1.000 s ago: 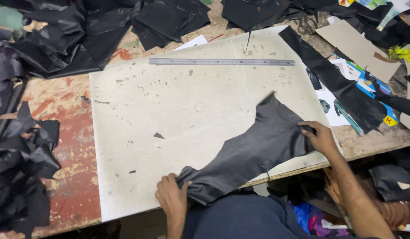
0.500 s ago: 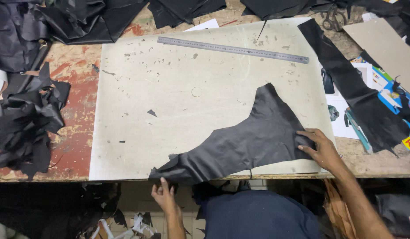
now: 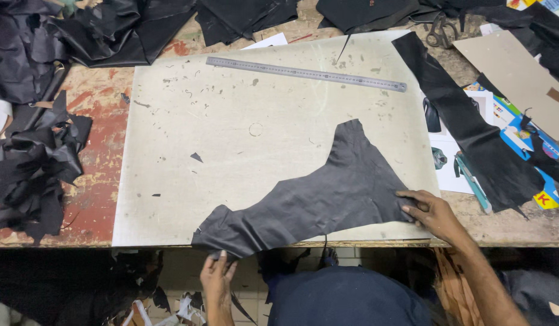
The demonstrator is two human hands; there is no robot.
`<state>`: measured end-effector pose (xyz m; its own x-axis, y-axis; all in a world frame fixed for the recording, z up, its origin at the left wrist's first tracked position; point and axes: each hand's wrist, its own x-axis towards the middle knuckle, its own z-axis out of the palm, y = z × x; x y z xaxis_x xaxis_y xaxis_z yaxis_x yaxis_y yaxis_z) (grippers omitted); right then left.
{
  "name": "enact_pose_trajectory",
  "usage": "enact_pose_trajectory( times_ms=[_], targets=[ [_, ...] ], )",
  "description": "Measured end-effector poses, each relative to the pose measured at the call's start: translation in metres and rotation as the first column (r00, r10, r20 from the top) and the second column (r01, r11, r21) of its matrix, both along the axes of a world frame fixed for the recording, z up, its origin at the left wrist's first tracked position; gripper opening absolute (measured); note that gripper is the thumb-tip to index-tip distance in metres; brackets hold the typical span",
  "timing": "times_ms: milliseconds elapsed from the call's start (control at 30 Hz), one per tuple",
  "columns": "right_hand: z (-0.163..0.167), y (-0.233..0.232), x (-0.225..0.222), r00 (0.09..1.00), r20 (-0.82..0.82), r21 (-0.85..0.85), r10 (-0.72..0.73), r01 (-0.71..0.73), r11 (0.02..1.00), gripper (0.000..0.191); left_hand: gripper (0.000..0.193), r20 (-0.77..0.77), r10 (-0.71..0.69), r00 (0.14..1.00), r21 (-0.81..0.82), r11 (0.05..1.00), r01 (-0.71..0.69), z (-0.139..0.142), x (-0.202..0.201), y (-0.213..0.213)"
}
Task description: The person uses a metal ruler and a rotary cutter to cut black fabric on a worktable. They measure and trim multiple pieces, then stack the cut sections. A second person briefly assists by handing over a fabric piece.
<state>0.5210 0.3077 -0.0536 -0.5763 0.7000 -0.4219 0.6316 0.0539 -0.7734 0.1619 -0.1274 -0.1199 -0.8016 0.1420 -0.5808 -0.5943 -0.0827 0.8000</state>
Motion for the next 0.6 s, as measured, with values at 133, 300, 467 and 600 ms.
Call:
enact_pose_trajectory(
  times_ms=[133,300,467,600],
  targets=[
    [0.004,0.018,0.043,0.985,-0.171,-0.240,0.005,-0.046,0.970,0.035,0.009,-0.343,-0.048,0.938,-0.047,0.998,0.034,0.066,-0.021,-0.003],
    [0.027,0.053,0.078,0.861,-0.495,-0.252,-0.121,-0.009,0.968,0.030,0.019,-0.472,-0.154,0.868,0.154,0.955,0.253,0.128,-0.068,0.057],
    [0.060,0.063,0.044,0.722,-0.629,-0.127,-0.290,0.273,0.954,0.032,0.010,-0.611,-0.124,0.782,0.174,0.943,0.285,0.165,-0.147,0.159],
    [0.075,0.043,0.004,0.752,-0.622,0.035,-0.218,0.304,0.952,0.033,0.013,-0.720,-0.124,0.683,0.129,0.943,0.307,0.168,-0.175,0.197]
  ],
)
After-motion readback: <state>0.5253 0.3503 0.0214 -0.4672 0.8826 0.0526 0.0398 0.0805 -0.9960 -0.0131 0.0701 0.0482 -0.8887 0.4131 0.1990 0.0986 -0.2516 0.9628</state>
